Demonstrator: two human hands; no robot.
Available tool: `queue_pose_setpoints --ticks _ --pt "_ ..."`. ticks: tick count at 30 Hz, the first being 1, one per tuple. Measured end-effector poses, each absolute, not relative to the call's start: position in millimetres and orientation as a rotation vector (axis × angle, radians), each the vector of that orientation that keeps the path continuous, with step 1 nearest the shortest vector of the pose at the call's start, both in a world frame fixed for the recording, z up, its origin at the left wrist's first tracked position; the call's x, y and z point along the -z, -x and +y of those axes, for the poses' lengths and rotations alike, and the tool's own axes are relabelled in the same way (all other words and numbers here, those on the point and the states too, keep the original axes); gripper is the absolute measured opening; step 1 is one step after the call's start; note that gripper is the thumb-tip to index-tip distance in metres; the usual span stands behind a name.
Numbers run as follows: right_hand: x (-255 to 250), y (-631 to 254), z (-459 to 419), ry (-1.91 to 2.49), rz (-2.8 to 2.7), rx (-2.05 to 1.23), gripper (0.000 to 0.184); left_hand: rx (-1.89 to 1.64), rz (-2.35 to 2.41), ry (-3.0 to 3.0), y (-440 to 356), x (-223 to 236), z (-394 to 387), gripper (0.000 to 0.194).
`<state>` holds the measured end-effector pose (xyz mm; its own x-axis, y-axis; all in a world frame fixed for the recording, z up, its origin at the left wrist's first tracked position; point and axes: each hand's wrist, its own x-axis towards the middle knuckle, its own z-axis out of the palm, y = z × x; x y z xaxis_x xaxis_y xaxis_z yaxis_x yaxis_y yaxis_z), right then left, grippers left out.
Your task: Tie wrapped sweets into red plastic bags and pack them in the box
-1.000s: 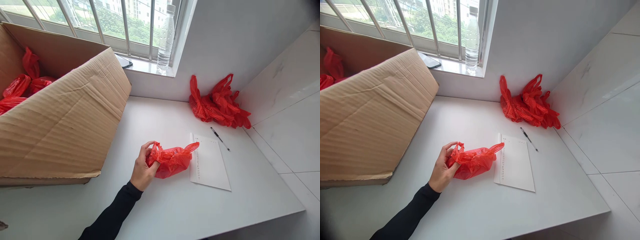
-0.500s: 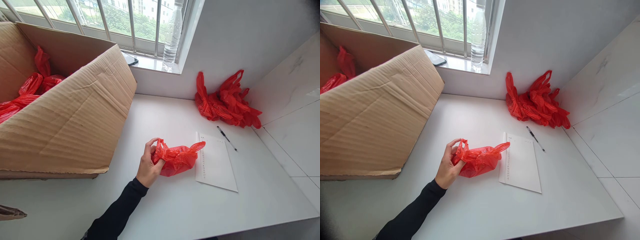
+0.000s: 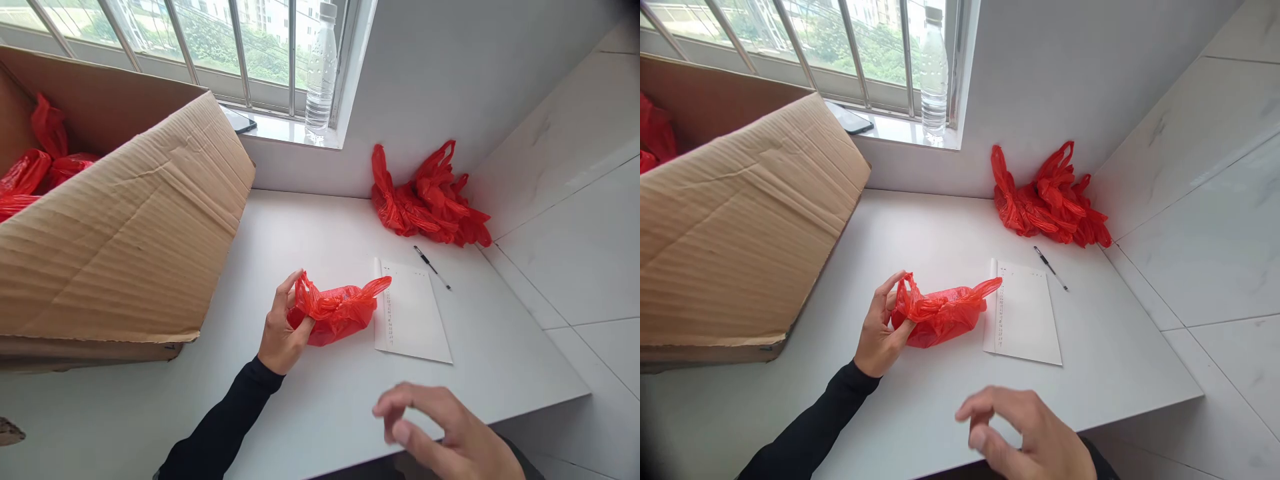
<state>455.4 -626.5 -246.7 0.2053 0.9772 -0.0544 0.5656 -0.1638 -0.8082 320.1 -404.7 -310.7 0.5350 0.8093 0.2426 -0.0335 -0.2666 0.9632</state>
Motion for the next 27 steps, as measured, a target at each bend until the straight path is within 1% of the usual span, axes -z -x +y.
queue_pose_setpoints --ticks 2,4,6,9,10,15,19,20,21,23,25,27 --pt "251.0 -471.1 -596.8 1.808 -1.386 -0.594 0.018 -0.926 0.663 -1.659 -318.1 313.2 -405.6 0.063" --pt "258.9 -484.1 -564.5 1.832 -1.456 -0.37 0.022 -0.917 0.662 -1.663 -317.2 315.3 -405.9 0.063" --pt "269.2 -492.1 -538.6 1.836 -1.538 -0.244 0.021 -0.913 0.662 -1.663 -317.9 316.1 -406.0 0.063" --pt "281.6 -496.5 -520.3 1.802 -1.582 -0.213 0.007 -0.929 0.681 -1.657 -321.4 315.5 -406.7 0.062" --pt "283.6 -497.2 -519.0 1.791 -1.579 -0.218 0.005 -0.938 0.69 -1.656 -322.7 315.3 -406.8 0.061" --pt "279.9 -503.8 -526.8 1.79 -1.485 -0.216 0.005 -0.978 0.748 -1.648 -322.5 316.6 -400.8 0.062" --pt "276.8 -510.5 -535.1 1.828 -1.357 -0.181 0.006 -1.049 0.812 -1.633 -313.4 317.9 -390.0 0.073" --pt "276.9 -510.7 -536.3 1.833 -1.34 -0.182 0.006 -1.061 0.815 -1.642 -310.7 317.7 -388.6 0.072" --pt "277.2 -510.0 -537.0 1.831 -1.331 -0.193 0.005 -1.068 0.812 -1.661 -308.3 316.9 -388.0 0.068" --pt "277.6 -505.9 -536.4 1.811 -1.328 -0.244 0.003 -1.059 0.787 -1.728 -304.6 313.1 -389.8 0.053" --pt "277.2 -499.3 -533.4 1.793 -1.335 -0.304 0.015 -1.043 0.735 -1.822 -303.2 306.3 -394.3 0.042" --pt "275.7 -492.3 -529.4 1.789 -1.361 -0.348 0.019 -1.026 0.673 -1.929 -303.9 297.9 -399.1 0.038"
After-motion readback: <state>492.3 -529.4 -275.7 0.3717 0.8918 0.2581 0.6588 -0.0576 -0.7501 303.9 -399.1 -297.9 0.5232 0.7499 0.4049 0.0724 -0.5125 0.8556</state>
